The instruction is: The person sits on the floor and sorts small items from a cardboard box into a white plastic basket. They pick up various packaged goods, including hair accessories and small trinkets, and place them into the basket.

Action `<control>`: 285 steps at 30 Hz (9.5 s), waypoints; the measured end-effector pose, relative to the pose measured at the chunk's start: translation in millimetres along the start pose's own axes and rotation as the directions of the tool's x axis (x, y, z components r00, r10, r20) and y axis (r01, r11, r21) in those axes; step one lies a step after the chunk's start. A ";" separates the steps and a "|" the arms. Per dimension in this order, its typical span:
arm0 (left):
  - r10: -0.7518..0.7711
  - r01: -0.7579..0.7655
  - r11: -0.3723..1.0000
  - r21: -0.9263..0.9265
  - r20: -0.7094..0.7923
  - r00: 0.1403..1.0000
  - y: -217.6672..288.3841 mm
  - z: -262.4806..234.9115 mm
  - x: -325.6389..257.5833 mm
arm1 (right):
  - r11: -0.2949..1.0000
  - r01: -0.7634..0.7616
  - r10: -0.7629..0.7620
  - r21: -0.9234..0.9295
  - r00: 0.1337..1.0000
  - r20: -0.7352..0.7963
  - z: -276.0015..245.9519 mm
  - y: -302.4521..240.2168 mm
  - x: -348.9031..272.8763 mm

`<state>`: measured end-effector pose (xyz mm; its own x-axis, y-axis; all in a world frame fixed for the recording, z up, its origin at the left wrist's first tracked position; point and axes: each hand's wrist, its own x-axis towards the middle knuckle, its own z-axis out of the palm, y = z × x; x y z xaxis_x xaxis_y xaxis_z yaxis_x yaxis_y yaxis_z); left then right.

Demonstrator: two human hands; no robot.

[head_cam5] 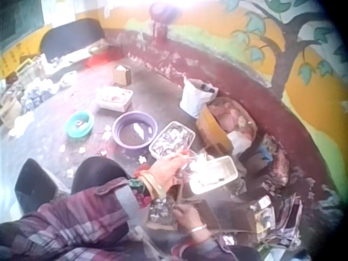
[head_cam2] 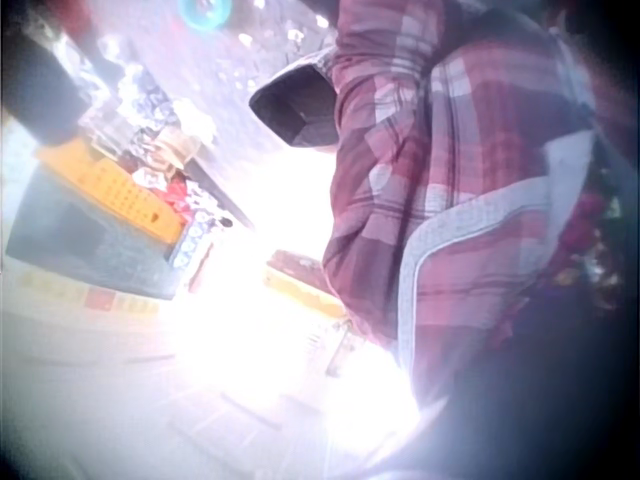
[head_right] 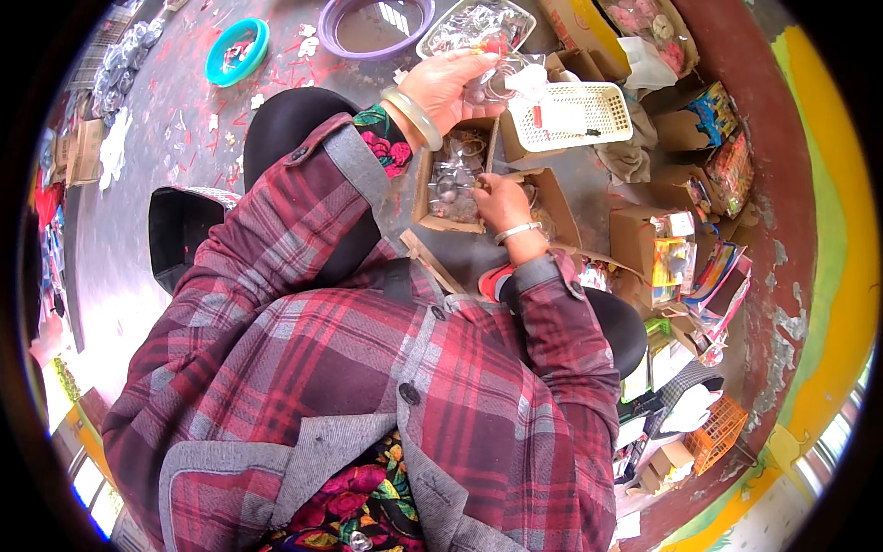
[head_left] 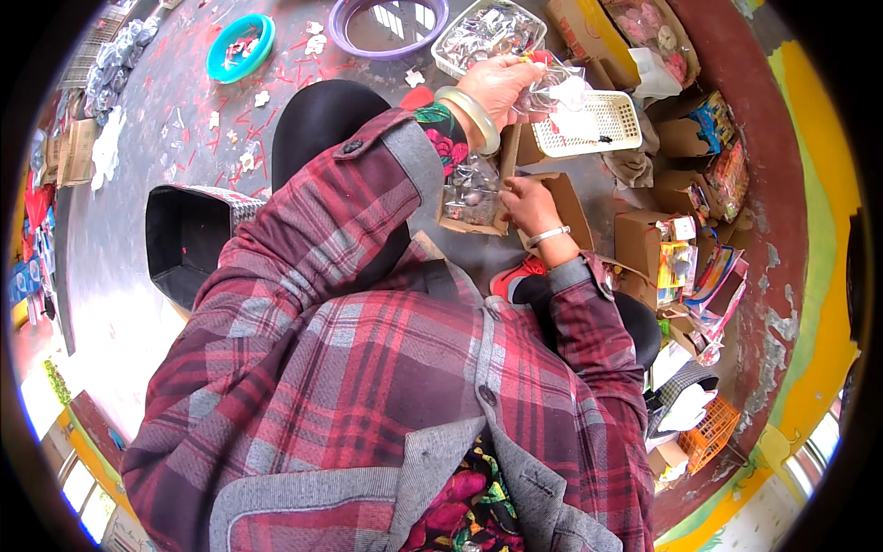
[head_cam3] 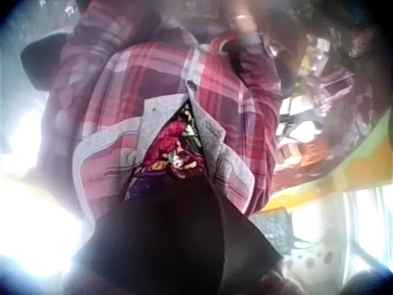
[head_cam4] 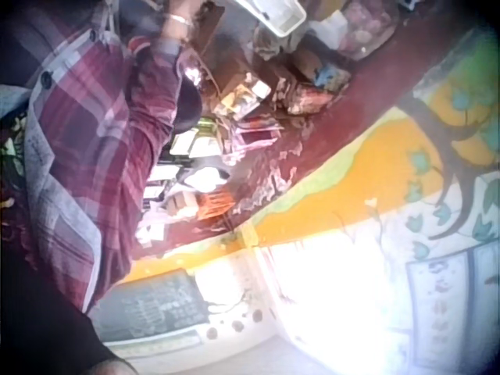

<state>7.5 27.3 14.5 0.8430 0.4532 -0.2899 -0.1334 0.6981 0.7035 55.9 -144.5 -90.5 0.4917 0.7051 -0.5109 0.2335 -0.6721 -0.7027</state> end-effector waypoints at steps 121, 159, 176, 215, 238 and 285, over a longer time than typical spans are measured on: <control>0.138 -0.131 0.978 0.165 -0.028 0.990 28.7 -15.1 -1.8 | 0.843 -0.133 0.231 0.522 0.965 -0.128 -112.2 26.0 18.6; 0.014 -0.020 0.965 0.261 0.026 1.000 13.8 -4.5 -2.2 | 0.603 -0.059 0.264 -0.795 0.956 0.129 -39.8 174.8 52.0; -0.064 0.067 0.962 0.265 -0.019 0.998 9.1 -8.7 2.8 | 0.810 -0.315 0.311 -0.495 0.946 -0.094 -15.1 214.2 100.8; -0.384 0.371 0.922 0.110 0.137 0.913 -32.5 -1.9 -7.5 | 0.755 0.280 -0.197 0.593 0.959 -0.203 -112.1 -57.0 -42.9; 0.050 -0.042 0.991 0.123 -0.058 0.997 -0.3 -14.2 4.7 | 0.867 0.277 -0.292 -0.415 0.956 0.028 -0.6 13.1 11.7; -0.298 0.225 0.880 0.418 0.118 0.947 1.7 -2.5 -7.5 | 0.523 0.324 0.007 0.788 0.923 -0.385 -99.5 -61.8 -25.5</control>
<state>-0.4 26.4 16.3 0.8995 0.1557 -0.4082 0.2905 0.4845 0.8251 112.4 -143.4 15.2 0.7782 0.5590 -0.2862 -0.3794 0.0553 -0.9236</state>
